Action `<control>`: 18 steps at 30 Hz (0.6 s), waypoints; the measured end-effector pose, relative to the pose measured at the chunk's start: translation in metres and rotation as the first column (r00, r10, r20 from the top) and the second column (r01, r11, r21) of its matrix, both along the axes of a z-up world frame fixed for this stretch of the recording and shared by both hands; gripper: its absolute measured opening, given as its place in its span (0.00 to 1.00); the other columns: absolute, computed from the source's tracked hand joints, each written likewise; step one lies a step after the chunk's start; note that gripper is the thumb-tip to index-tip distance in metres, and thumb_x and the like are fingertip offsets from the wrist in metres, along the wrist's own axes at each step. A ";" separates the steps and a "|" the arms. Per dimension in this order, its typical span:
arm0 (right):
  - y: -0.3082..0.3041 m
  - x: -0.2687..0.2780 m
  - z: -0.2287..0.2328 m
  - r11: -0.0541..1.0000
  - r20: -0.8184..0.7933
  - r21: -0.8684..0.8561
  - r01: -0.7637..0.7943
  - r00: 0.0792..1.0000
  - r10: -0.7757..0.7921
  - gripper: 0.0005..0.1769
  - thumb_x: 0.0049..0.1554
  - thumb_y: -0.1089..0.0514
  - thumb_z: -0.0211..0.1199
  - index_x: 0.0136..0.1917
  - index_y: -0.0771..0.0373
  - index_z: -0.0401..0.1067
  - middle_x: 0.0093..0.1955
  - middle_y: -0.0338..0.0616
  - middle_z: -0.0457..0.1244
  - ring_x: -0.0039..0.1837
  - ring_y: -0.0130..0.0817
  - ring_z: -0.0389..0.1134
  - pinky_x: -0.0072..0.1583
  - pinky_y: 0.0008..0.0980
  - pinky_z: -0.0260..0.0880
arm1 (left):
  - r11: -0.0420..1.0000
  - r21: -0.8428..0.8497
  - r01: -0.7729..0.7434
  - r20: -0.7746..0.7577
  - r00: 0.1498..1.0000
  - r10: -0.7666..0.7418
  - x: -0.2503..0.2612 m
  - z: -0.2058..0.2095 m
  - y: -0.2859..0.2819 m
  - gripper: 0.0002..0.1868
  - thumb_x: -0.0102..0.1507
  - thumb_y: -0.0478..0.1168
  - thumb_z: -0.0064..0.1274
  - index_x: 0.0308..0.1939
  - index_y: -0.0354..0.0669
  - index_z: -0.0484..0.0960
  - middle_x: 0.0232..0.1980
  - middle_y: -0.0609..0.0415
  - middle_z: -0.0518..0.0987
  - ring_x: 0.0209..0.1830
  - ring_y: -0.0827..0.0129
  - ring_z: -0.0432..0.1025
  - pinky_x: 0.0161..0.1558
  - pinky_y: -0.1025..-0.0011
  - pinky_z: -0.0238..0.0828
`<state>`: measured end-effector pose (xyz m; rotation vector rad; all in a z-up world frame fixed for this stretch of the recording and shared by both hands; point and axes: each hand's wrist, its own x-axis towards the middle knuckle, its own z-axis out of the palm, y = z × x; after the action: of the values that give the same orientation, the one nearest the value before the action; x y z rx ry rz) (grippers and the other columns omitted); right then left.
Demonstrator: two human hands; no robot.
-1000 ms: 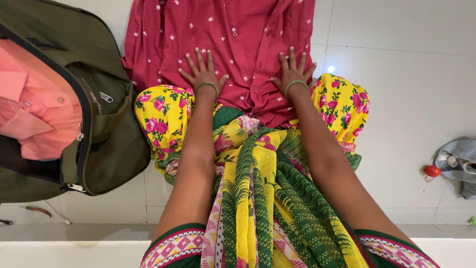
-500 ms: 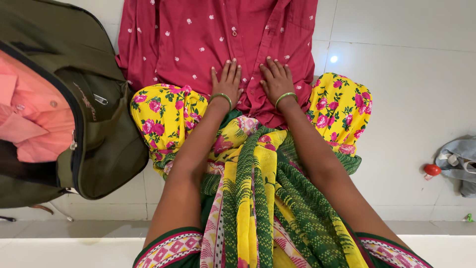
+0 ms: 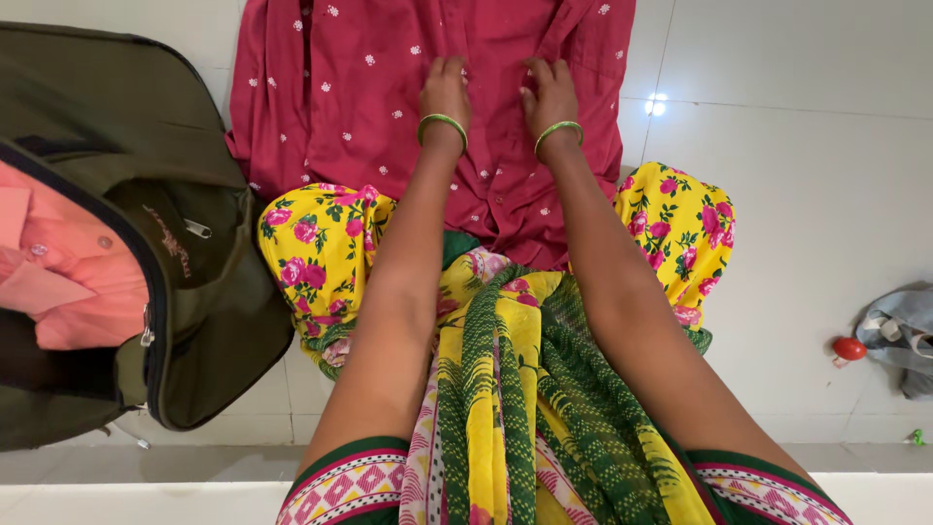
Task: The person folds an orange shirt and a maroon shirt on the floor and then places them inside a green bag.
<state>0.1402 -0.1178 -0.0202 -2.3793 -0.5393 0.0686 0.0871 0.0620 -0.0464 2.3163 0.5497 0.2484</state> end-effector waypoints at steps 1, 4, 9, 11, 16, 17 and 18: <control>0.001 0.005 -0.001 1.000 -0.015 -0.002 -0.013 1.000 0.013 0.20 0.55 0.65 0.69 0.61 0.58 0.71 0.54 0.55 0.60 0.55 0.55 0.66 0.57 0.49 0.69 | 1.000 0.007 -0.020 -0.053 0.998 0.021 0.002 -0.003 0.000 0.10 0.65 0.31 0.51 0.50 0.41 0.79 0.55 0.43 0.76 0.50 0.45 0.74 0.51 0.53 0.72; 0.004 0.015 -0.004 0.994 -0.016 -0.084 -0.063 0.998 0.062 0.19 0.53 0.60 0.74 0.54 0.61 0.70 0.55 0.57 0.59 0.54 0.59 0.65 0.55 0.51 0.67 | 0.999 0.030 -0.044 -0.089 0.995 0.047 0.004 -0.009 -0.002 0.08 0.61 0.32 0.58 0.43 0.40 0.78 0.51 0.43 0.76 0.48 0.45 0.74 0.48 0.53 0.72; 0.003 0.023 -0.022 0.992 -0.079 -0.124 0.005 0.997 -0.014 0.16 0.52 0.62 0.74 0.48 0.62 0.67 0.53 0.55 0.61 0.52 0.56 0.66 0.52 0.51 0.68 | 0.995 0.069 -0.072 -0.038 0.997 0.074 0.009 -0.008 -0.003 0.10 0.56 0.32 0.63 0.38 0.40 0.76 0.46 0.44 0.76 0.48 0.46 0.74 0.48 0.53 0.72; -0.003 0.025 -0.036 0.993 -0.084 -0.116 0.029 0.996 -0.039 0.16 0.50 0.64 0.73 0.47 0.63 0.66 0.51 0.54 0.62 0.51 0.55 0.67 0.51 0.50 0.69 | 0.994 0.095 -0.053 -0.035 0.998 0.056 0.008 -0.004 -0.004 0.10 0.56 0.32 0.62 0.38 0.40 0.77 0.45 0.45 0.77 0.46 0.47 0.75 0.48 0.53 0.72; -0.022 0.026 -0.055 0.941 -0.228 0.247 0.230 0.958 -0.174 0.16 0.50 0.72 0.70 0.48 0.60 0.69 0.43 0.38 0.67 0.45 0.31 0.72 0.50 0.31 0.74 | 0.989 -0.031 -0.144 -0.062 0.988 0.142 0.005 0.018 -0.011 0.08 0.58 0.34 0.63 0.37 0.40 0.79 0.40 0.46 0.81 0.40 0.49 0.77 0.42 0.54 0.72; -0.022 0.024 -0.053 0.942 -0.224 0.249 0.226 0.959 -0.172 0.16 0.50 0.72 0.70 0.48 0.60 0.69 0.43 0.38 0.67 0.45 0.31 0.72 0.50 0.31 0.74 | 0.980 -0.083 -0.182 -0.009 0.983 0.181 0.003 0.023 -0.016 0.07 0.57 0.34 0.64 0.35 0.40 0.80 0.38 0.47 0.83 0.37 0.51 0.79 0.40 0.56 0.72; -0.022 0.020 -0.051 0.874 -0.294 0.383 0.300 0.936 -0.193 0.17 0.50 0.73 0.70 0.49 0.61 0.69 0.44 0.37 0.67 0.46 0.27 0.70 0.50 0.28 0.74 | 0.979 -0.083 -0.184 -0.004 0.983 0.184 0.002 0.027 -0.020 0.07 0.57 0.34 0.64 0.35 0.40 0.80 0.38 0.47 0.83 0.37 0.51 0.79 0.40 0.56 0.72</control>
<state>0.1598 -0.1394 -0.0714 -1.9547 -0.1053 0.1183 0.0888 0.0418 -0.0192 2.1863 0.7599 0.3113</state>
